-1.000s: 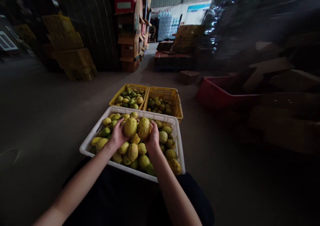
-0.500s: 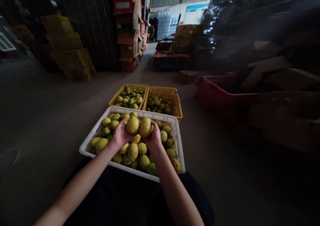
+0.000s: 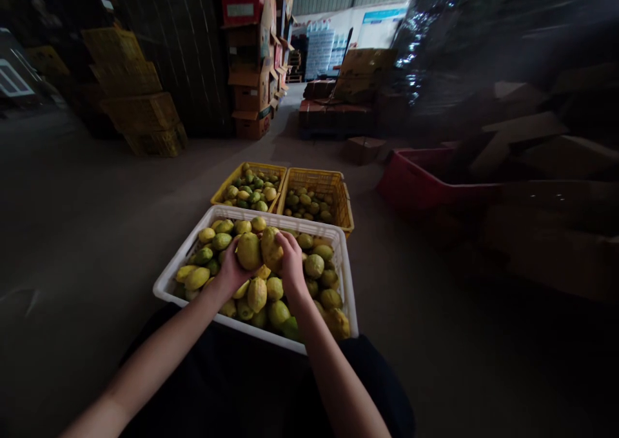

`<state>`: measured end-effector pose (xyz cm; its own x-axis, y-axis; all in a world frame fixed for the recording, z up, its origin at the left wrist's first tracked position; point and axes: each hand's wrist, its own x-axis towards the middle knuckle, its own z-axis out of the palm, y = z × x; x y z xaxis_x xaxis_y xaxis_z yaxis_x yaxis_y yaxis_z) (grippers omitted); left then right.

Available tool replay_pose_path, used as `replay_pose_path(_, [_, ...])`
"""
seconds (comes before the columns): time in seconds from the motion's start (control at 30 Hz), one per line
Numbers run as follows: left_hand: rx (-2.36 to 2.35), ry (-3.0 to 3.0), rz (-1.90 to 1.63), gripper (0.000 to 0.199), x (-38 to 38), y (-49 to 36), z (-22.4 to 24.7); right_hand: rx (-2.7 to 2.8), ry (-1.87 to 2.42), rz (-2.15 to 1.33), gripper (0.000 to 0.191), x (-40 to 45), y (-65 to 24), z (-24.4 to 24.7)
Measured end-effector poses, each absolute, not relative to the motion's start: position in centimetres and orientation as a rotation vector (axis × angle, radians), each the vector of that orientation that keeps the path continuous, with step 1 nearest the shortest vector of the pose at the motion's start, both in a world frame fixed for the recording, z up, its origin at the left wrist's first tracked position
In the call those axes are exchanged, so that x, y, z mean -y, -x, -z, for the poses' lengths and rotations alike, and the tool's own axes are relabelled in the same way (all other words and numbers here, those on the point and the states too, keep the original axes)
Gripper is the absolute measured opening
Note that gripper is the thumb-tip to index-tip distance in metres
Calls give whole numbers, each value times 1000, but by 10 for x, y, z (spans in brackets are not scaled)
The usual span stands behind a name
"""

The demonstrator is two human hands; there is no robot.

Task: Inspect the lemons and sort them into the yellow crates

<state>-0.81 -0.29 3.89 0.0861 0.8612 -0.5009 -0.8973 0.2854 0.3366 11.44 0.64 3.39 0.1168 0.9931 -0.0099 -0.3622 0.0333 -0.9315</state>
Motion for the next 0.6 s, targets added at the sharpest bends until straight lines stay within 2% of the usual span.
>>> replay_pose_path(0.13, [-670,118,-1320,32,6,5,-40,993,1023,-1082,27,-1,-113,-42])
replay_pose_path(0.23, [-709,177,-1304,34,8,4,-38,1125,1064,-898,26,4,-113,-43])
replay_pose_path(0.37, [-642,214,-1262,38,9,4,-31,1407,1128,-559,31,7,-113,-41])
replay_pose_path(0.5, [-587,212,-1218,35,11,3,-31,1679,1212,-163,35,4,-116,-35])
replay_pose_path(0.6, [-577,186,-1220,32,15,3,-35,1785,1234,7,35,1,-117,-31])
